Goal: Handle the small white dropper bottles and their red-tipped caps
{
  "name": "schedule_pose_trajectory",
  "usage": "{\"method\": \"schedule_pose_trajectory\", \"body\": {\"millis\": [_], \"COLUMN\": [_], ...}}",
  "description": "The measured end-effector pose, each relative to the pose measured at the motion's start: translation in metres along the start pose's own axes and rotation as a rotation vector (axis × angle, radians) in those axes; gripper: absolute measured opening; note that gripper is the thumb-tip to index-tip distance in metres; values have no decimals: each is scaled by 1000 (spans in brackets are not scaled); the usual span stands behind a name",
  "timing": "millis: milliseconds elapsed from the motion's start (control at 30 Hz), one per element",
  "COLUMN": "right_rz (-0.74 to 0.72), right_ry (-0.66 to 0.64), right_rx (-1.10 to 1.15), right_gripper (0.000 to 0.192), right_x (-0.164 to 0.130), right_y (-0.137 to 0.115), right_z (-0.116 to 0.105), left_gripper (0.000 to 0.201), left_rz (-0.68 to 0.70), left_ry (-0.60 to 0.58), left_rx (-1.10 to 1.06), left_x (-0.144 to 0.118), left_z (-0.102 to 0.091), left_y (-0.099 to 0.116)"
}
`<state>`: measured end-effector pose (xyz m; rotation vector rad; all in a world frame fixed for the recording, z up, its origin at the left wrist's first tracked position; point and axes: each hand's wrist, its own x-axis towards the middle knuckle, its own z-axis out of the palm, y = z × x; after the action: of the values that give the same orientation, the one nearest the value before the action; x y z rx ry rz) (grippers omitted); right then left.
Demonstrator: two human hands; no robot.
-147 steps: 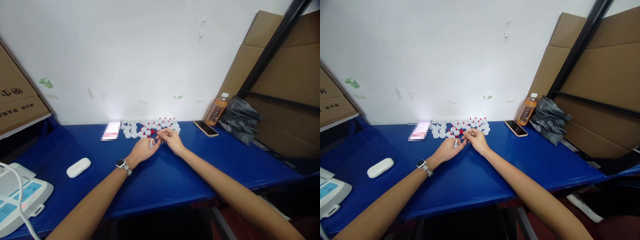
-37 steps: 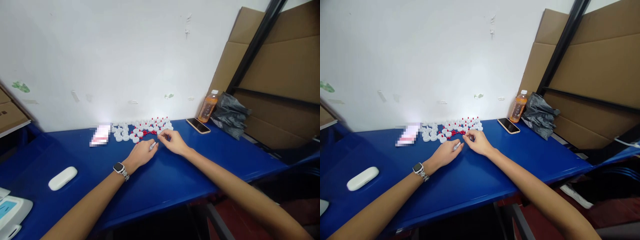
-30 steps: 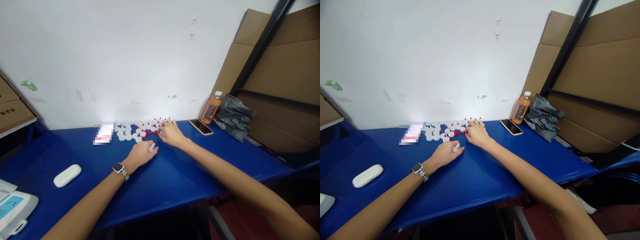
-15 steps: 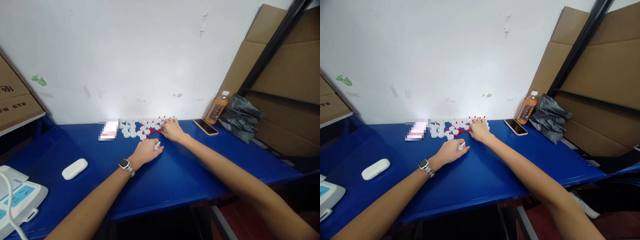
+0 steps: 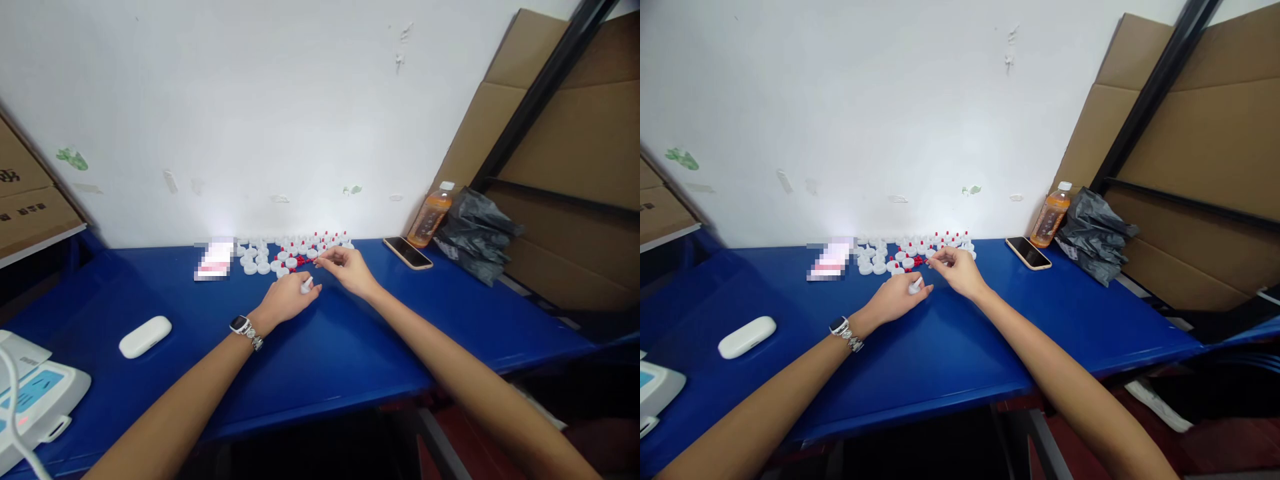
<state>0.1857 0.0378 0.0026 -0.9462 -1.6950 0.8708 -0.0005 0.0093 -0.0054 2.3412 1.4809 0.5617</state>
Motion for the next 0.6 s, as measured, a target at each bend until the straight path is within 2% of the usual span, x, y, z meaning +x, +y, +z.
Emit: {"method": "schedule_pose_trajectory", "body": {"millis": [133,367,600], "right_rz": [78,164,158], "right_ry": [-9,137,6], "right_rx": [174,220,316], "right_gripper": [35,34,36], "right_x": [-6,-10,-17], "right_y": [1,7,0], "right_z": [5,9,16], "left_gripper": [32,36,33], "left_rz": [16,7,13], "left_ry": [-4,20,2], "left_rx": [-38,-99,-11], "left_x": [1,2,1], "left_z": [-1,-2,-1], "left_y": [-1,-2,1]}}
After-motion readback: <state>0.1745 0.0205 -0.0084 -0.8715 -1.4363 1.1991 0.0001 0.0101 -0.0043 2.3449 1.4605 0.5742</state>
